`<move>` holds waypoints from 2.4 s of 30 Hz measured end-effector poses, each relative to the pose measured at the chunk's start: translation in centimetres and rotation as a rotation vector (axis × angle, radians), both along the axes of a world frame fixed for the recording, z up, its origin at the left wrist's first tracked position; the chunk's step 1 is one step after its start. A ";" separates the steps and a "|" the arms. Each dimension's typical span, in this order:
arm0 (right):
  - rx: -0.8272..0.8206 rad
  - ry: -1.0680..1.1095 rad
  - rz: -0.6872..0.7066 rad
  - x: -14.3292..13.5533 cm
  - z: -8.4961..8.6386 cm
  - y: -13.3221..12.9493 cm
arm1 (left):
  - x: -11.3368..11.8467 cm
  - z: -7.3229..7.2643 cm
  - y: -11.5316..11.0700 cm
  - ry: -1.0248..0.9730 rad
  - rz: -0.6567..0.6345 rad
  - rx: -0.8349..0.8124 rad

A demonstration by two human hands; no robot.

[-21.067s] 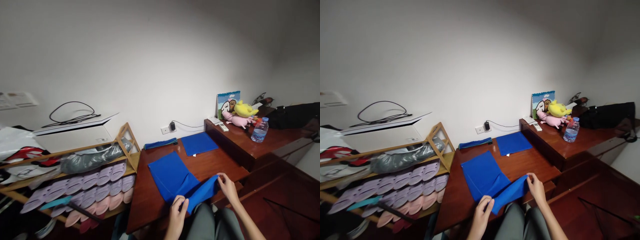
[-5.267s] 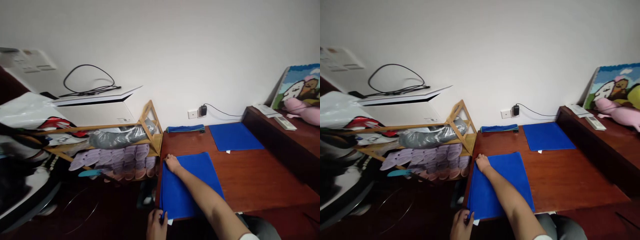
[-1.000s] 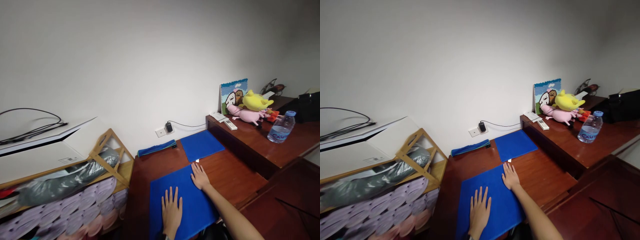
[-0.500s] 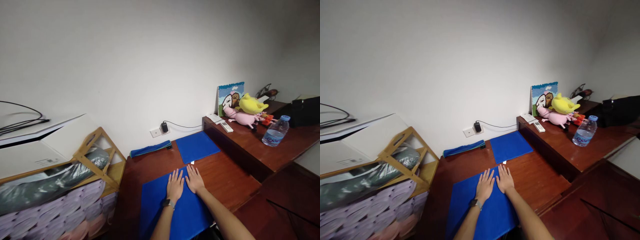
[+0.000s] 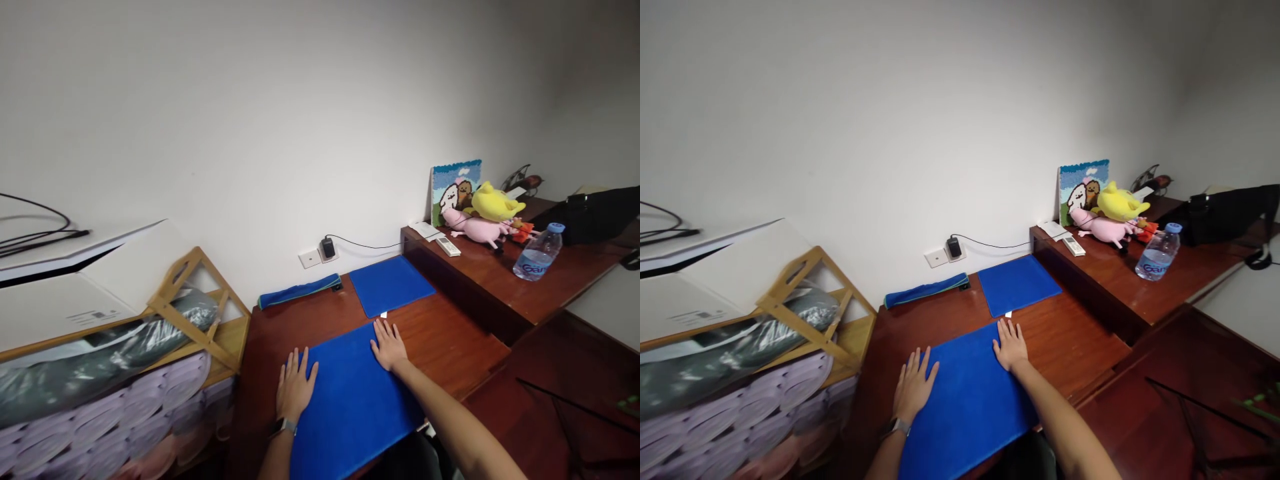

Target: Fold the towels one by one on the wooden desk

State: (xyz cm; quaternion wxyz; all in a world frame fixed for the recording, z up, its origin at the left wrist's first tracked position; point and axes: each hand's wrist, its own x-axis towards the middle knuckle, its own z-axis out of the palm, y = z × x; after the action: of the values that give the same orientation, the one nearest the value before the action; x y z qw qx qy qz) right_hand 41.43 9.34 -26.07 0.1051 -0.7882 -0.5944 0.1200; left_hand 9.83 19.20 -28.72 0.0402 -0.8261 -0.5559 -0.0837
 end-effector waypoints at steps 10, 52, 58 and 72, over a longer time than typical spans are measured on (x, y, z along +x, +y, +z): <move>0.002 0.053 0.023 0.2 0.3 -0.4 | 0.0 1.1 -0.5 0.035 0.008 -0.003; -0.005 0.031 0.008 0.2 0.2 -0.3 | 1.1 0.6 -0.7 0.000 0.069 -0.012; 0.017 0.057 0.014 0.1 0.2 -0.3 | 2.9 1.6 -1.1 0.013 -0.018 0.062; 0.007 0.049 0.046 0.7 -0.9 0.1 | 17.7 1.0 -4.8 -0.101 -0.372 -0.173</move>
State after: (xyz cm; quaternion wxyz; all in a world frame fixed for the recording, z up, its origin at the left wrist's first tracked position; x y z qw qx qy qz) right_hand 42.13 9.49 -27.01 0.1195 -0.7708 -0.6100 0.1395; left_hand 27.54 14.36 -27.69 -0.0749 -0.9097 -0.4000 -0.0830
